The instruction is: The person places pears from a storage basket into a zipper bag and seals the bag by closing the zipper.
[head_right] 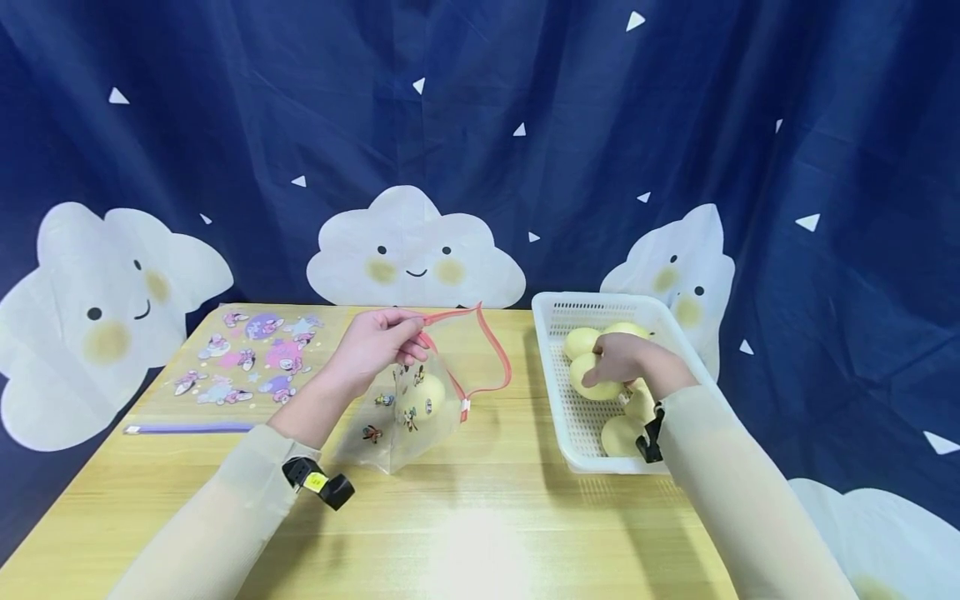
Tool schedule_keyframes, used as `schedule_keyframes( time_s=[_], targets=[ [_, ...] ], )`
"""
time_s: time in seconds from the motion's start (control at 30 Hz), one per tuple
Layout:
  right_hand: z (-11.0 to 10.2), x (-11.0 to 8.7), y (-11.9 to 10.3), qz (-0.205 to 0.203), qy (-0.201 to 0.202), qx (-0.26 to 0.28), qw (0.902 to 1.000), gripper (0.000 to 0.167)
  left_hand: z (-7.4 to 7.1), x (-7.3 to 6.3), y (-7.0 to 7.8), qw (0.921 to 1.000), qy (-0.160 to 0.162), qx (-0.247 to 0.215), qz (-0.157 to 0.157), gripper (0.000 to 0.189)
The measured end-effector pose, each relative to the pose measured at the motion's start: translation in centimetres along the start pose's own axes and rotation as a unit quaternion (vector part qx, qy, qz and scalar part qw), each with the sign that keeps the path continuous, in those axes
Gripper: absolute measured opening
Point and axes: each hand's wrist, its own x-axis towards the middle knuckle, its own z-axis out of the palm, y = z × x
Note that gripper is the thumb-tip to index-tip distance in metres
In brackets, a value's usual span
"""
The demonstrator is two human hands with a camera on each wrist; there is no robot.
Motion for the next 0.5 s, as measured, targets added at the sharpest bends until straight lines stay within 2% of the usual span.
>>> schedule_keyframes(
  time_s=[0.3,0.5],
  targets=[
    [-0.8,-0.9,0.3,-0.024,0.073,0.014,0.9969,0.078,0.0,-0.1,0.1,1.0,0.004,0.006,-0.001,0.027],
    [-1.5,-0.9,0.2,-0.034,0.139,0.069,0.9874,0.073,0.0,0.0,0.1,1.0,0.001,0.001,0.0,0.03]
  ],
)
